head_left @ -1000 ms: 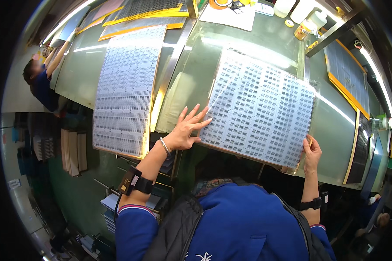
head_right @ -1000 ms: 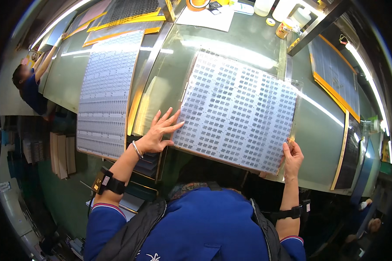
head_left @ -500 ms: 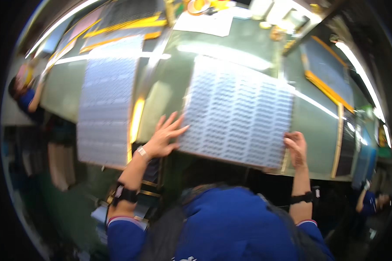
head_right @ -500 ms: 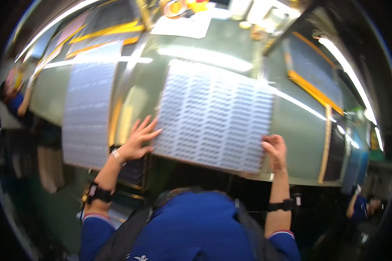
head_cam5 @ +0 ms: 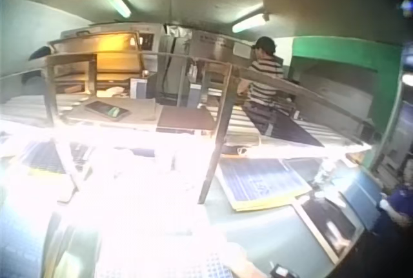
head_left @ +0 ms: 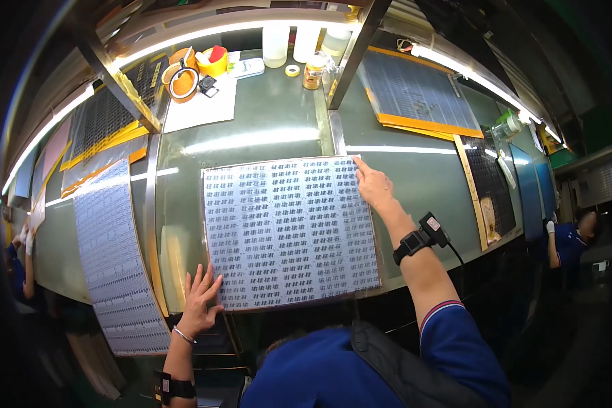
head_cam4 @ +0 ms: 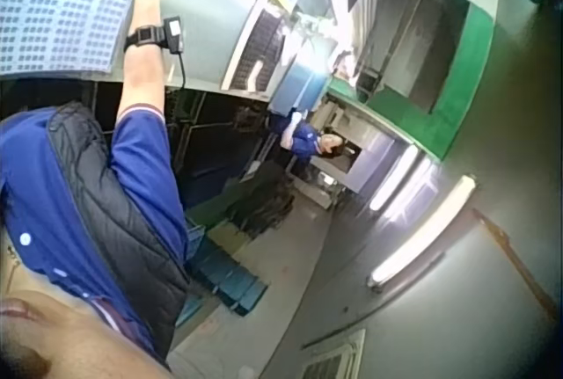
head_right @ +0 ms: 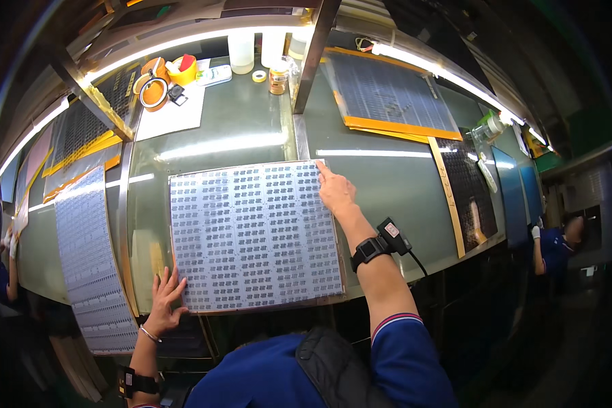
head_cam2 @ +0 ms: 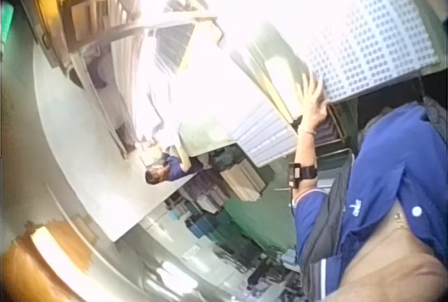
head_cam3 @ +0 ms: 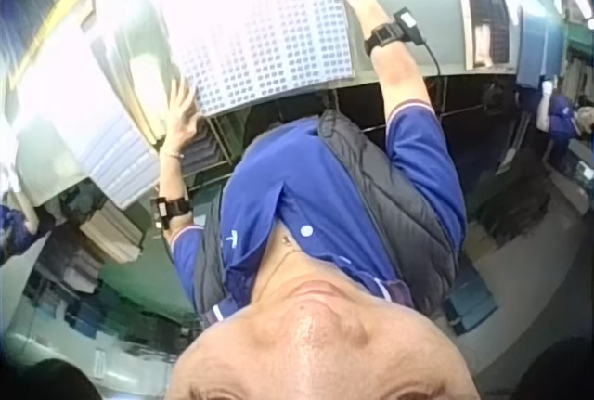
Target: The recorder inspects printed circuit board or component sheets, places them on a light table for inspection, and then files them into a storage rack.
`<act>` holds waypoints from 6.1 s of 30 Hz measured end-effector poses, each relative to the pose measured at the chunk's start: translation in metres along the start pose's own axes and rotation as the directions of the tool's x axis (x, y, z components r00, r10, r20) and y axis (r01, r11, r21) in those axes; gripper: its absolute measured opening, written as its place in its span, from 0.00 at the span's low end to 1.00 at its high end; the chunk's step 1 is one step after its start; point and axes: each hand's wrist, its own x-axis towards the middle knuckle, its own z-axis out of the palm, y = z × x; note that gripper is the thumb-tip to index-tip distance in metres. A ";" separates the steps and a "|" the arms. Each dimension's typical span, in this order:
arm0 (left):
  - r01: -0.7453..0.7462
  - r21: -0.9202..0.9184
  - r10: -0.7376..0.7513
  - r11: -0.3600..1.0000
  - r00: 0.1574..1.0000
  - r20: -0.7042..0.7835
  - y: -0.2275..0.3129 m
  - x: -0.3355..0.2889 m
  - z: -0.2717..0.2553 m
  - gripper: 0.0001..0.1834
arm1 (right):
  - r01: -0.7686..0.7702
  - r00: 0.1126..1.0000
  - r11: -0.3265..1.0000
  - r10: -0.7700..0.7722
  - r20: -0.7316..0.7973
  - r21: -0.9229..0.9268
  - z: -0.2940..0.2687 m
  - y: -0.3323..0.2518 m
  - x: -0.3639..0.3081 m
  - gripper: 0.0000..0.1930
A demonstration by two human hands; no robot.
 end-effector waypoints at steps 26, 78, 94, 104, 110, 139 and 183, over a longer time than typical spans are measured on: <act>0.105 0.393 0.050 0.914 0.930 -0.364 0.001 0.126 0.007 0.24 | 0.155 0.920 0.968 -0.215 -0.328 -0.200 0.043 -0.013 -0.013 0.25; 0.342 0.211 -0.209 0.916 0.853 -0.477 0.048 -0.019 0.065 0.36 | 0.556 0.824 0.830 -0.542 0.165 -0.046 -0.003 0.063 -0.235 0.50; 0.116 -0.502 -0.501 0.857 0.415 -0.760 -0.006 -0.072 0.134 0.17 | 0.974 0.135 0.146 -0.988 -0.072 -0.171 -0.025 0.052 -0.165 0.12; -0.118 -0.653 -0.657 0.748 0.009 -0.754 -0.049 -0.200 0.069 0.11 | 0.746 -0.224 0.130 -0.875 -0.430 -0.654 -0.268 -0.152 -0.123 0.09; -0.169 -0.737 -0.756 0.654 -0.146 -0.638 -0.044 -0.258 0.096 0.10 | 0.509 -0.165 0.653 -0.565 -0.809 -0.560 -0.311 -0.297 0.065 0.19; -0.526 -0.824 -0.958 -0.211 0.279 0.067 -0.055 -0.174 0.086 0.21 | 0.117 0.571 0.409 -0.773 0.276 0.905 0.137 -0.382 -0.114 0.12; -0.716 -0.697 -0.864 0.043 0.324 -0.386 0.012 -0.252 -0.017 0.25 | -0.753 0.420 0.012 -0.760 0.495 0.657 0.101 -0.351 -0.210 0.30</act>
